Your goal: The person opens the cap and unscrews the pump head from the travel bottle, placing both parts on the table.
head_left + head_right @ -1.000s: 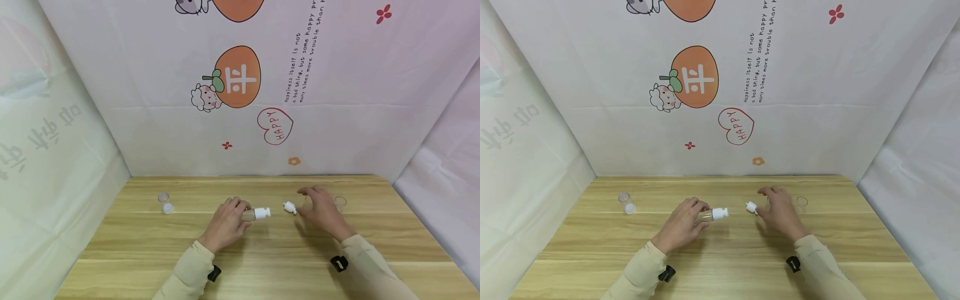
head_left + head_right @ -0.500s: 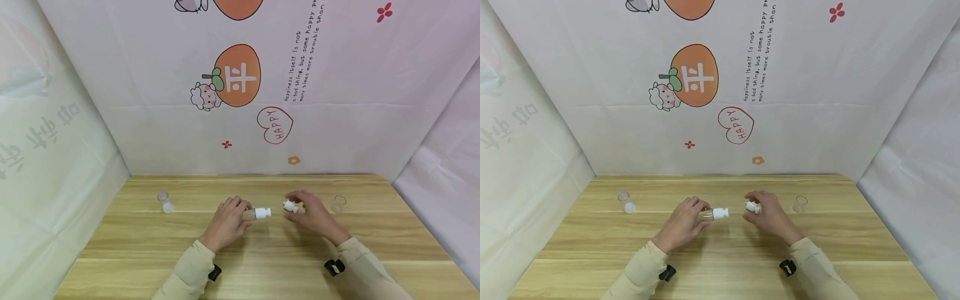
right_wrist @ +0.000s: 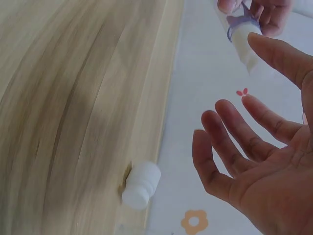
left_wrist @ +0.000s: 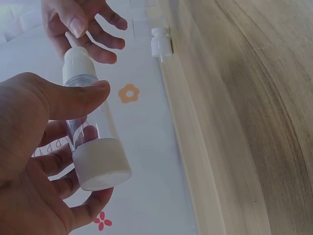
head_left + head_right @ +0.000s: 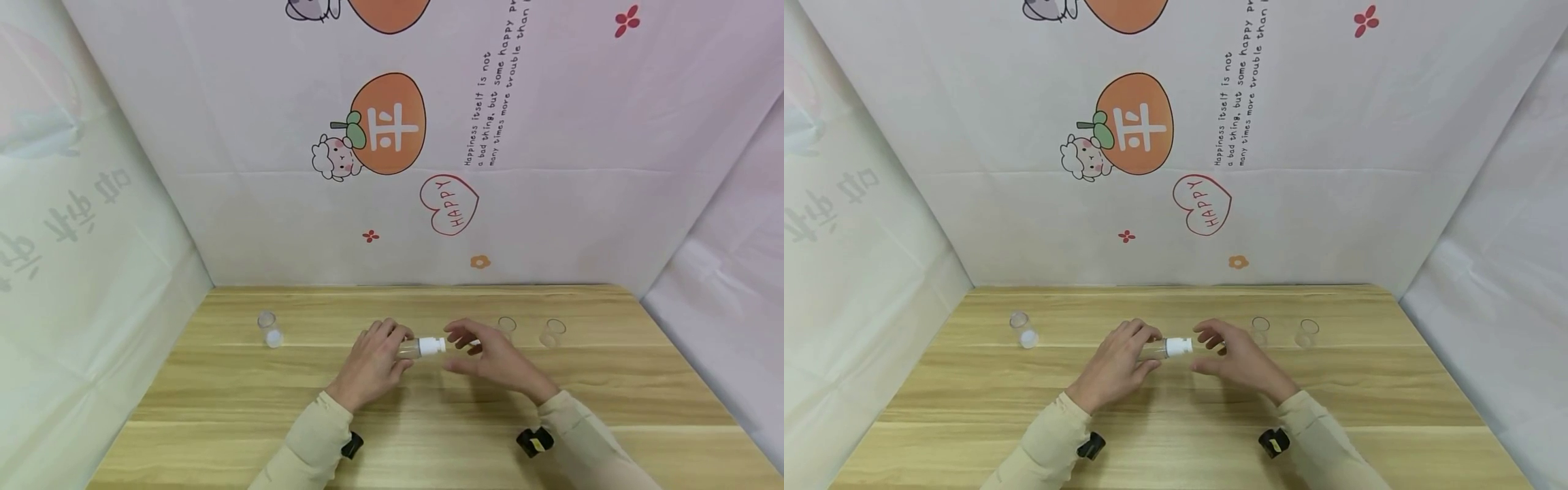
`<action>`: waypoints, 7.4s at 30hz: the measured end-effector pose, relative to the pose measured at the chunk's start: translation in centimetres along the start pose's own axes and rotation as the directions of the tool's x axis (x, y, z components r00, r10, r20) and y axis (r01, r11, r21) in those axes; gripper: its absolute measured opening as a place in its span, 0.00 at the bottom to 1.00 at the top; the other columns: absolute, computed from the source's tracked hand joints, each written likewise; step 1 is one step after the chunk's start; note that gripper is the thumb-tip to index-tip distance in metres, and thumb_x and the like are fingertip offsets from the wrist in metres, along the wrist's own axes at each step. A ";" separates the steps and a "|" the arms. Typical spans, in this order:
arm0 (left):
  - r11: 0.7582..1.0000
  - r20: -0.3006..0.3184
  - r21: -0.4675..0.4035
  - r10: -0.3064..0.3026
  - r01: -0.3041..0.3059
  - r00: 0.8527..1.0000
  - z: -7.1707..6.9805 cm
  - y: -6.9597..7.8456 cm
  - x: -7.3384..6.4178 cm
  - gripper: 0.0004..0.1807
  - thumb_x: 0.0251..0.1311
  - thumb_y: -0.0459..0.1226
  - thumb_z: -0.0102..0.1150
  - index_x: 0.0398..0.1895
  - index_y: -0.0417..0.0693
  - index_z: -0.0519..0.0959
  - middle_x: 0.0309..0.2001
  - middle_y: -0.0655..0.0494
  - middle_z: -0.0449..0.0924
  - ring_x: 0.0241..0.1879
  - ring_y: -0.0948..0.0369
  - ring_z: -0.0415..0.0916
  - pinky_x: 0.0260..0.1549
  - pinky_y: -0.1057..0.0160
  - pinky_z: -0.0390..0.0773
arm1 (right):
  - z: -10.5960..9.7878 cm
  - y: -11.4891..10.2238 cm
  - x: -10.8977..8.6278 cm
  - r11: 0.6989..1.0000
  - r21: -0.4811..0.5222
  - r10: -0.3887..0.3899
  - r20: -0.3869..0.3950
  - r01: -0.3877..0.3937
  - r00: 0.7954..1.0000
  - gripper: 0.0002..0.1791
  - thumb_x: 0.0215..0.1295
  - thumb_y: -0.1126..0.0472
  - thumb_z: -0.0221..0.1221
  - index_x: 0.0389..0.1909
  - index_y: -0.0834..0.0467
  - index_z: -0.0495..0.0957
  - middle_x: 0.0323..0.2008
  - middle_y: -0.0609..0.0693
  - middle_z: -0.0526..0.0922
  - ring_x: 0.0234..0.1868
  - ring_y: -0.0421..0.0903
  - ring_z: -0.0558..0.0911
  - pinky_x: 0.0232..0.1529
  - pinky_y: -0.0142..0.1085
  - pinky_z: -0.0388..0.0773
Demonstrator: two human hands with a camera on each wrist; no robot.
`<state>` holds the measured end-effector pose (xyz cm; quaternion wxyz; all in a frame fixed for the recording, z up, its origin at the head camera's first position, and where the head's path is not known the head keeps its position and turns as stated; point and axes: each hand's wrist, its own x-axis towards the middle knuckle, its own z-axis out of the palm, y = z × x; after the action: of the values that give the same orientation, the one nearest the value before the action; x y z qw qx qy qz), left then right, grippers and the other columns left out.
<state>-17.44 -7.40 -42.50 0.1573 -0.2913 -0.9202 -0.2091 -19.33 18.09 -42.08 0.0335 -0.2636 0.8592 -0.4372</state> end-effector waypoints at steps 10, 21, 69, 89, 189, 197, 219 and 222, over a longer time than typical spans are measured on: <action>1.000 -0.016 -0.005 0.020 -0.020 1.000 -0.2 0.4 0.2 0.19 0.57 0.40 0.75 0.50 0.49 0.79 0.44 0.56 0.77 0.42 0.58 0.74 0.43 0.54 0.78 | 0.7 -0.7 0.4 0.995 0.095 0.015 0.040 -0.019 0.999 0.28 0.61 0.58 0.72 0.60 0.60 0.75 0.46 0.53 0.81 0.46 0.54 0.83 0.46 0.43 0.83; 0.999 -0.039 -0.002 0.053 -0.053 0.998 -0.2 0.4 0.3 0.19 0.56 0.39 0.76 0.49 0.48 0.80 0.44 0.55 0.78 0.41 0.58 0.74 0.43 0.55 0.78 | 1.1 -1.6 0.5 0.992 0.125 0.013 0.052 -0.020 0.999 0.21 0.64 0.61 0.70 0.56 0.58 0.77 0.42 0.50 0.82 0.41 0.50 0.83 0.43 0.42 0.84; 0.984 0.080 -0.176 0.023 -0.009 0.996 -0.7 0.4 0.3 0.18 0.60 0.39 0.72 0.52 0.42 0.82 0.45 0.50 0.83 0.42 0.58 0.77 0.42 0.60 0.79 | 2.4 -2.2 0.5 0.994 0.045 -0.095 -0.106 0.100 0.990 0.13 0.61 0.70 0.70 0.45 0.59 0.80 0.40 0.50 0.84 0.37 0.46 0.82 0.36 0.36 0.83; 0.966 0.148 -0.257 0.001 0.038 0.989 -0.7 0.3 0.2 0.18 0.60 0.38 0.73 0.51 0.42 0.83 0.42 0.55 0.80 0.41 0.57 0.77 0.40 0.64 0.77 | 2.3 -2.6 0.5 0.989 0.108 -0.090 -0.117 0.103 0.989 0.06 0.67 0.66 0.66 0.42 0.56 0.82 0.40 0.45 0.84 0.42 0.45 0.82 0.43 0.43 0.84; 0.987 0.041 -0.159 0.023 -0.016 0.999 -0.8 0.4 0.3 0.19 0.57 0.39 0.75 0.50 0.44 0.83 0.45 0.53 0.82 0.42 0.58 0.76 0.40 0.60 0.79 | 0.8 -2.1 0.7 0.977 0.192 0.070 0.118 -0.092 0.991 0.16 0.68 0.62 0.66 0.53 0.62 0.79 0.41 0.54 0.82 0.36 0.50 0.83 0.36 0.50 0.84; 0.984 0.060 -0.180 0.019 -0.008 0.998 -0.7 0.4 0.3 0.19 0.57 0.39 0.75 0.50 0.43 0.83 0.45 0.52 0.82 0.43 0.58 0.77 0.42 0.59 0.79 | 1.0 -2.1 0.9 0.974 0.211 0.059 0.090 -0.076 0.994 0.14 0.67 0.62 0.67 0.50 0.63 0.80 0.42 0.56 0.82 0.36 0.52 0.84 0.36 0.47 0.85; 0.979 0.080 -0.202 -0.004 0.020 0.997 -0.8 0.3 0.3 0.19 0.58 0.39 0.75 0.50 0.42 0.83 0.44 0.52 0.81 0.44 0.58 0.77 0.43 0.59 0.80 | 1.1 -2.3 0.6 0.970 0.241 0.019 -0.017 -0.015 1.000 0.11 0.63 0.70 0.68 0.46 0.62 0.82 0.45 0.57 0.82 0.40 0.49 0.82 0.40 0.37 0.84; 0.979 0.079 -0.202 -0.005 0.021 0.997 -0.7 0.1 0.2 0.19 0.58 0.39 0.75 0.50 0.42 0.83 0.44 0.52 0.81 0.44 0.58 0.77 0.43 0.58 0.80 | 1.0 -2.2 0.5 0.973 0.232 0.013 -0.026 -0.006 1.000 0.12 0.62 0.70 0.68 0.46 0.61 0.82 0.44 0.56 0.81 0.40 0.50 0.81 0.39 0.37 0.84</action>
<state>-17.45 -7.58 -41.76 0.0893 -0.3076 -0.9014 -0.2913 -18.50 16.05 -40.89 0.0544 -0.2479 0.8040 -0.5378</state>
